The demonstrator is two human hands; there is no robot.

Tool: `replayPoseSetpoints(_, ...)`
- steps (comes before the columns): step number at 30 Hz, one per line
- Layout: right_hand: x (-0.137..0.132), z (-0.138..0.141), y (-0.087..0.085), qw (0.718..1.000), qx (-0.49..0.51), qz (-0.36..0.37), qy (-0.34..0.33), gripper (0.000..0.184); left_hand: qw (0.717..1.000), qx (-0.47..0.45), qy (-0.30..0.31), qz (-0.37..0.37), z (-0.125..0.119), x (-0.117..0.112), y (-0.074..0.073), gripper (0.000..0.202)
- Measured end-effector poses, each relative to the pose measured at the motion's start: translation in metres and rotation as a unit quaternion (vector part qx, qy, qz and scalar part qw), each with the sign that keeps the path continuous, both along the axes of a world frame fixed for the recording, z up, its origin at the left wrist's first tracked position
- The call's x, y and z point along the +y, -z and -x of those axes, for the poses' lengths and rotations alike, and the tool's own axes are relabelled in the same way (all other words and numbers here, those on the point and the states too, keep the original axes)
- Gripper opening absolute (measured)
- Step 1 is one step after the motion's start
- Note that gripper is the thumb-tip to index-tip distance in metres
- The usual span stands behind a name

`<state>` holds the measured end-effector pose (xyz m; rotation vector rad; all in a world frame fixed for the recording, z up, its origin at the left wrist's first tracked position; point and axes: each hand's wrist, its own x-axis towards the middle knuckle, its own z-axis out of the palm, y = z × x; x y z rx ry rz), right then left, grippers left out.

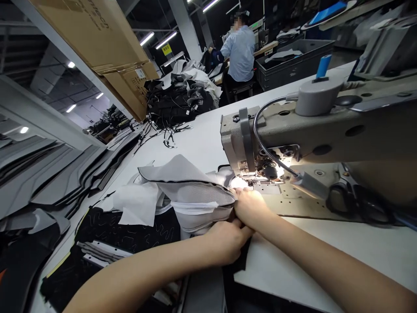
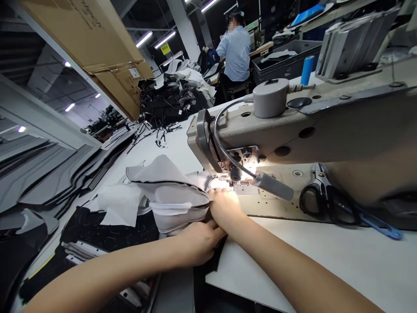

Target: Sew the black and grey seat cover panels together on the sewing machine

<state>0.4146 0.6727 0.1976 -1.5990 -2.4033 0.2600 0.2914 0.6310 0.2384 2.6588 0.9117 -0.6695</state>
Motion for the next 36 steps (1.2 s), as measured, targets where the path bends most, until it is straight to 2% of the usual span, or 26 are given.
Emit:
replayPoseSetpoints(3,-0.027,-0.027,0.0,1.0,-0.002,-0.024,0.003,0.011,0.995,-0.061,-0.05,0.057,0.009,0.013,-0.01,0.057)
replayPoseSetpoints(5,-0.052,-0.04,0.006,0.997,0.033,-0.063,-0.028,0.02,0.987,-0.087,-0.105,0.084,0.013,0.02,-0.013,0.06)
replayPoseSetpoints(6,-0.065,-0.042,0.011,0.989,0.077,-0.107,-0.064,0.021,0.983,-0.098,-0.124,0.093,0.015,0.022,-0.014,0.06)
replayPoseSetpoints(9,-0.098,-0.034,0.032,0.944,0.167,-0.223,-0.179,0.02,0.977,-0.122,-0.14,0.107,0.015,0.026,-0.014,0.054)
replayPoseSetpoints(12,-0.114,-0.018,0.048,0.926,0.149,-0.273,-0.214,0.024,0.975,-0.148,-0.129,0.107,0.012,0.025,-0.013,0.044)
replayPoseSetpoints(17,-0.113,-0.012,0.049,0.923,0.107,-0.3,-0.215,0.025,0.982,-0.135,-0.105,0.077,0.005,0.024,-0.008,0.042)
replayPoseSetpoints(23,-0.108,-0.017,0.05,0.936,0.09,-0.258,-0.22,0.025,0.99,-0.09,-0.104,0.014,-0.005,0.037,-0.006,0.035)
replayPoseSetpoints(29,-0.096,-0.022,0.052,0.938,0.084,-0.238,-0.236,0.032,0.988,-0.107,-0.106,-0.024,-0.018,0.052,-0.003,0.029)
replayPoseSetpoints(36,-0.078,-0.038,0.052,0.952,0.083,-0.223,-0.194,0.033,0.986,-0.108,-0.089,-0.094,-0.032,0.066,0.008,0.027)
